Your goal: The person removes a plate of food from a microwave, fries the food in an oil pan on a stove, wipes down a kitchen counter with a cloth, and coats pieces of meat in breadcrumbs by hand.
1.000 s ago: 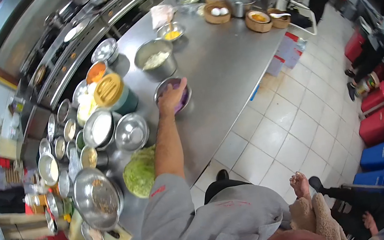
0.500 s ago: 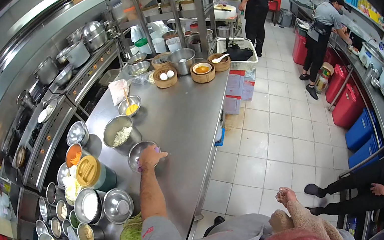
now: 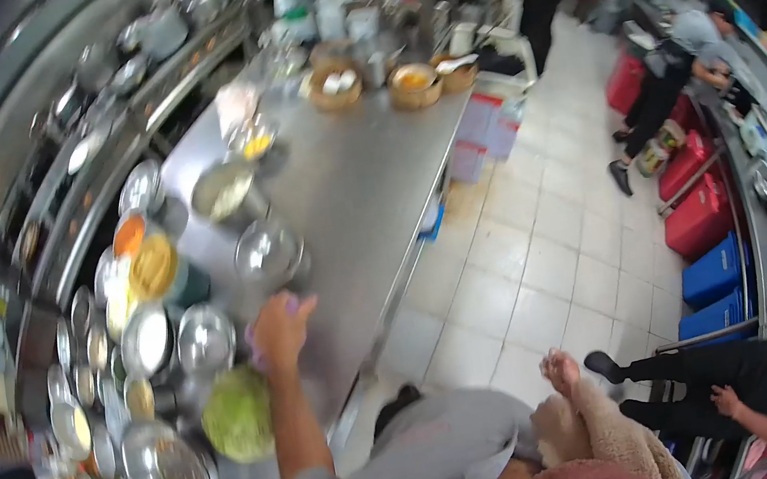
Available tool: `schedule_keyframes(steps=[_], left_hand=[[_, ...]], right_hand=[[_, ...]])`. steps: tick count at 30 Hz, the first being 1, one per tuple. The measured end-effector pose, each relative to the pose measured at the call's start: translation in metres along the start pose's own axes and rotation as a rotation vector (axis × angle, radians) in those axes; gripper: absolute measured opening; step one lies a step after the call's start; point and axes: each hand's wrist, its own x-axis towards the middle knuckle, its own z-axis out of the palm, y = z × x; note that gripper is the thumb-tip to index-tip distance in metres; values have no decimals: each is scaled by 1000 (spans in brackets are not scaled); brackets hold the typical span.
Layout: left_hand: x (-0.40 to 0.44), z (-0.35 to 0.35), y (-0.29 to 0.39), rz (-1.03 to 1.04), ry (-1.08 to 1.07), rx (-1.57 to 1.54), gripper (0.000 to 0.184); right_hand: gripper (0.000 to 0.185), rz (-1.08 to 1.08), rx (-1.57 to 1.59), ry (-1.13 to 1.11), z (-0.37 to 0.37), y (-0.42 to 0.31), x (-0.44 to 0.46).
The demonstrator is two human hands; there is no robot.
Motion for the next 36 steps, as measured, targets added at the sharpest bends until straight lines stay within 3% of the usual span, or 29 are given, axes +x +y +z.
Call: schedule_keyframes(steps=[2,4,6,8,10,11,12,14,15,17,18,22,24,25,26,27,29,31,32,33,34,35,36], left_hand=[[-13,49,-32,-76,61,99,48],[-6,61,-40,-181,196,70,56],[20,68,-52,-274,282,-26,60],[75,95,-81,-272,589,-482,64],[124,119,-111,-465,472,-443,57],[137,121,-114,-570,112,-1211,47],[131,114,-92,-686,193,-1495,39],[149,111,-91,-563,128,-1285,36],[155,107,-87,-332,370,-871,37],[133,54,-44,38,751,-322,41],[95,7,-2,188,901,-202,44],[61,23,15,258,750,-51,49],[42,50,10,666,531,477,47],[61,76,-7,616,649,260,48],[63,69,6,627,658,253,48],[50,57,15,544,740,137,50],[48,61,16,446,813,29,52],[61,91,-4,436,501,25,57],[74,82,-6,285,550,-97,56],[102,88,-31,200,538,-373,52],[127,93,-60,82,438,-623,49],[123,79,-63,-139,301,-889,48],[147,97,-85,-235,365,-940,47]], right_hand=[[14,-42,-17,-154,-2,-2,7],[17,58,-91,335,65,-22,-10],[14,82,-61,318,63,-25,-11],[10,82,-46,55,50,-23,-3],[16,55,-20,136,42,-19,1],[16,1,-47,86,41,-19,1],[16,-49,-82,32,33,-16,4],[15,-8,-83,100,35,-19,-1],[17,-7,-61,66,27,-19,-2],[18,-13,-35,33,6,-14,-8],[19,21,-29,34,-5,-14,-11],[20,-2,-13,30,-59,-2,-29],[20,35,51,11,-74,7,-43],[19,95,128,-16,-72,5,-53],[19,144,192,-57,-64,-6,-49],[19,10,39,180,-60,2,-51],[18,37,3,178,-55,3,-50],[16,-23,-42,162,-36,2,-58],[16,-43,-30,120,-28,2,-59],[15,-52,-28,71,-21,-1,-58],[13,-85,-34,298,-18,7,-57],[11,-32,-31,258,-12,5,-61],[10,-5,-18,205,-5,-2,-55]])
